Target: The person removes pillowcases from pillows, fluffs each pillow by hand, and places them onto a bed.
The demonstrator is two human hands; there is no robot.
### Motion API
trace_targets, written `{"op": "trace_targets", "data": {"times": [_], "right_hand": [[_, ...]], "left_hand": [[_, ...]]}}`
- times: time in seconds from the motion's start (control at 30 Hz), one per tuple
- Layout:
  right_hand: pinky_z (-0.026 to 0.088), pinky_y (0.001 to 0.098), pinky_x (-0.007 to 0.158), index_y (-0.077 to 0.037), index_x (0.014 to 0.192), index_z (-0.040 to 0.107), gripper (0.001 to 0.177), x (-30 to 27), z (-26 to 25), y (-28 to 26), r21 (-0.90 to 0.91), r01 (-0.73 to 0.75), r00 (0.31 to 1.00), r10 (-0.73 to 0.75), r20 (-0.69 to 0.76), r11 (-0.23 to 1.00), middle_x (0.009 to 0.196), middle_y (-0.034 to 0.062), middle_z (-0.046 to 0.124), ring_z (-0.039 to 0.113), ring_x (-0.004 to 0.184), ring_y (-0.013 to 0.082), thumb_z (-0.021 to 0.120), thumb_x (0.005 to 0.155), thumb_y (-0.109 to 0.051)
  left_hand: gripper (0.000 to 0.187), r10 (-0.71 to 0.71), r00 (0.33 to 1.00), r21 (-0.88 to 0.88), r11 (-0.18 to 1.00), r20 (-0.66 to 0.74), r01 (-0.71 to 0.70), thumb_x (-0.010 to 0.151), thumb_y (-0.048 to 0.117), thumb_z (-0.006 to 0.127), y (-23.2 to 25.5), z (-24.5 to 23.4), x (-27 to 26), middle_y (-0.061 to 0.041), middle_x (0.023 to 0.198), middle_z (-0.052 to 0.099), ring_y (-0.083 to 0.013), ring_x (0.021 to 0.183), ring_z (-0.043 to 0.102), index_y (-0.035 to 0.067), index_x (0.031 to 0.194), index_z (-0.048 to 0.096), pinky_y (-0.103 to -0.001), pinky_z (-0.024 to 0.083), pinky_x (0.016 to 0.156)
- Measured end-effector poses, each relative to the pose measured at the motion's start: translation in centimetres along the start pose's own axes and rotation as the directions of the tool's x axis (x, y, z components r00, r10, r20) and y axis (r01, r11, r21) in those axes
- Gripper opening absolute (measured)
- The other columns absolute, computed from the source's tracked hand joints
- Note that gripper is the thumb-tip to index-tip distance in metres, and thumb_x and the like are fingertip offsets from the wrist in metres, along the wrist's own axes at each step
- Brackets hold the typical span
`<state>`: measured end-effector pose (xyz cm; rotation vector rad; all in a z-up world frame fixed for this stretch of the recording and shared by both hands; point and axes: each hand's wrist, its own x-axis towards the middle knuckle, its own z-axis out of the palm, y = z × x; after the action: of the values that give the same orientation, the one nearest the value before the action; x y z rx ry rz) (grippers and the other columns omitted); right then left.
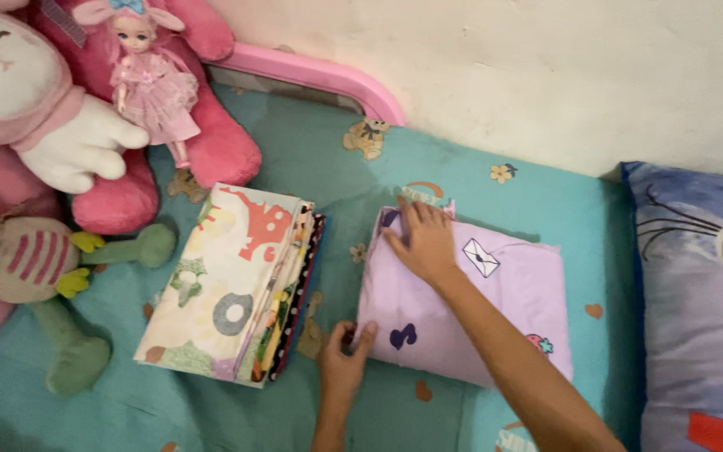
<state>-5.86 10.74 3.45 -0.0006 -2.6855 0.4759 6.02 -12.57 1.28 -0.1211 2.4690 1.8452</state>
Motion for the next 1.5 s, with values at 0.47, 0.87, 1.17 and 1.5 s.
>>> {"op": "trace_targets", "data": {"times": [0.47, 0.87, 1.17, 1.5], "right_hand": [[0.032, 0.057, 0.116, -0.014, 0.122, 0.066, 0.041, 4.8, 8.3, 0.9, -0.006, -0.609, 0.761, 0.586, 0.277, 0.793, 0.115, 0.0142, 0.076, 0.066, 0.115, 0.0351, 0.057, 0.101, -0.048], [0.05, 0.0338, 0.1, -0.006, 0.132, 0.06, 0.041, -10.9, -6.4, 8.3, 0.756, -0.423, 0.842, 0.525, 0.124, 0.5, 0.124, 0.0046, 0.064, 0.061, 0.118, 0.0187, 0.066, 0.094, -0.02], [0.051, 0.0264, 0.082, -0.004, 0.108, 0.076, 0.038, -31.8, -13.2, 11.0, 0.577, -0.771, 0.564, 0.711, 0.421, 0.27, 0.098, 0.0055, 0.077, 0.067, 0.089, 0.0105, 0.075, 0.085, -0.034], [0.053, 0.0369, 0.081, -0.001, 0.109, 0.07, 0.044, -30.1, -10.1, 9.1, 0.526, -0.798, 0.471, 0.849, 0.24, 0.294, 0.094, 0.012, 0.075, 0.068, 0.087, 0.0245, 0.076, 0.087, -0.037]], "left_hand": [[0.041, 0.239, 0.971, 0.524, 0.827, -0.001, -0.203, 0.104, 0.035, 0.044, -7.3, 2.4, -0.1, -0.014, 0.077, 0.065, -0.0334, 0.084, 0.059, 0.007, 0.082, 0.064, -0.048, 0.04, 0.082], [0.03, 0.355, 0.931, 0.436, 0.853, -0.084, -0.285, 0.101, 0.028, 0.052, -1.8, 0.8, 0.3, -0.018, 0.106, 0.066, -0.0379, 0.105, 0.059, 0.002, 0.111, 0.063, -0.051, 0.038, 0.097], [0.06, 0.691, 0.385, 0.173, 0.358, 0.612, -0.918, 0.097, 0.055, 0.055, 10.7, 19.8, -0.3, -0.009, 0.158, 0.047, -0.0377, 0.148, 0.034, 0.016, 0.144, 0.058, -0.07, 0.019, 0.114], [0.079, 0.442, 0.47, 0.38, 0.28, 0.764, -0.881, 0.084, 0.075, 0.047, 7.8, 26.5, 2.3, 0.002, 0.165, 0.028, -0.0372, 0.153, 0.012, 0.037, 0.153, 0.042, -0.079, -0.005, 0.111]]}}
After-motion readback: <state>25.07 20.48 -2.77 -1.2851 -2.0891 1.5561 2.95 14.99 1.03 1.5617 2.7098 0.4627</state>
